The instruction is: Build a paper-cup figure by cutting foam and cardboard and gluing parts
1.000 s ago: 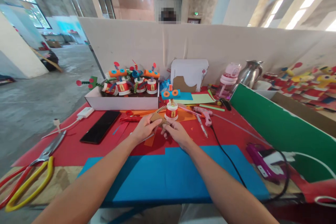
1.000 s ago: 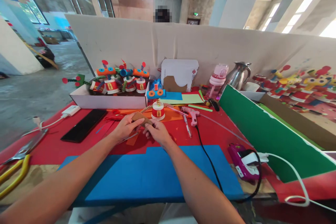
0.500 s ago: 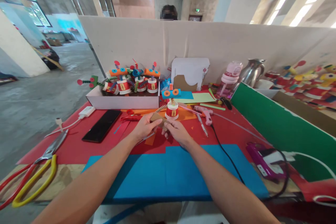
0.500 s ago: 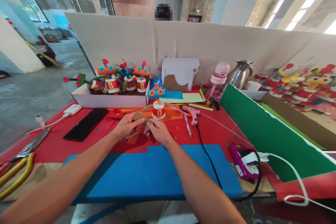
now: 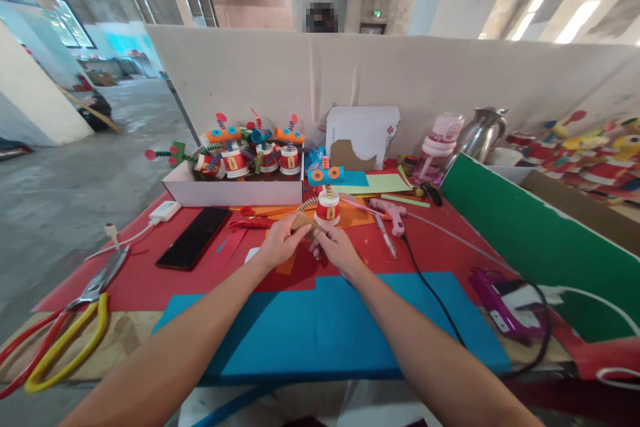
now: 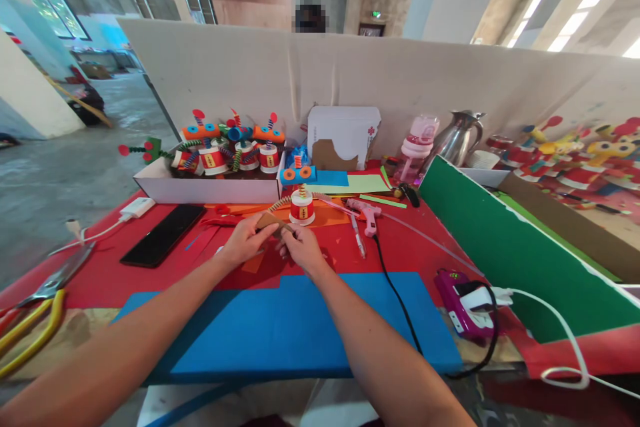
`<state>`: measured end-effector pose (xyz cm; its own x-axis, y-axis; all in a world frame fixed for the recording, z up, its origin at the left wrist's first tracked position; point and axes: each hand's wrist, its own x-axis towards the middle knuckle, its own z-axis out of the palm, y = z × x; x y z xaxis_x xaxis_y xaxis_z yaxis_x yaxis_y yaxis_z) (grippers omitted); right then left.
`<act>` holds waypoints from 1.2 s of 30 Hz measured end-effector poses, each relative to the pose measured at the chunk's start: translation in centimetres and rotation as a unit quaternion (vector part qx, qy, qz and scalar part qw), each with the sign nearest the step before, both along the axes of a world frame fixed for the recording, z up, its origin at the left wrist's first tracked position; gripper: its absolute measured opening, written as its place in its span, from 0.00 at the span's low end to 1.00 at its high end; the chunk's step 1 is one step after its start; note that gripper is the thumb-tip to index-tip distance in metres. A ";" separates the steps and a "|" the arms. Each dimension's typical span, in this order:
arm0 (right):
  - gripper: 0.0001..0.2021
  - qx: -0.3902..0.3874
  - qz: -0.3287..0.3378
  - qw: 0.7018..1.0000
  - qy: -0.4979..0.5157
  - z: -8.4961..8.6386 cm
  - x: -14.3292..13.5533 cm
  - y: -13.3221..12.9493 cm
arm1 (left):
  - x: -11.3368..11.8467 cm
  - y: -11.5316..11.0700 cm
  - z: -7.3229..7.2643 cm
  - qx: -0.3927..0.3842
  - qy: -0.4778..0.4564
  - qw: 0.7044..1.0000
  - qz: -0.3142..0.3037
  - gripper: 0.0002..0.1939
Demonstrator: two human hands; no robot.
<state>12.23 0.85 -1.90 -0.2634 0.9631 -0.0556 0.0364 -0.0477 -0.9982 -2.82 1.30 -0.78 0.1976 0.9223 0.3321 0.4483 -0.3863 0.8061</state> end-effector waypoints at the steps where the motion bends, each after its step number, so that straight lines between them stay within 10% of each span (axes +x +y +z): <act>1: 0.06 -0.009 0.014 1.000 0.009 0.0 0.0 0.0 | -0.2 0.2 0.0 -0.011 -0.012 1.000 -0.009 0.12; 12: 0.01 -0.025 0.085 0.995 0.037 0.1 0.4 -0.2 | -0.7 0.5 0.5 -0.083 -0.056 0.993 -0.061 0.14; 28: 0.06 -0.025 0.016 0.999 -0.024 0.5 0.1 -0.5 | 0.3 -0.5 0.4 0.025 0.062 0.998 -0.016 0.10; 36: 0.06 0.013 0.070 0.997 0.022 0.7 0.6 -0.2 | -0.1 -0.1 1.0 -0.125 -0.131 0.982 -0.061 0.13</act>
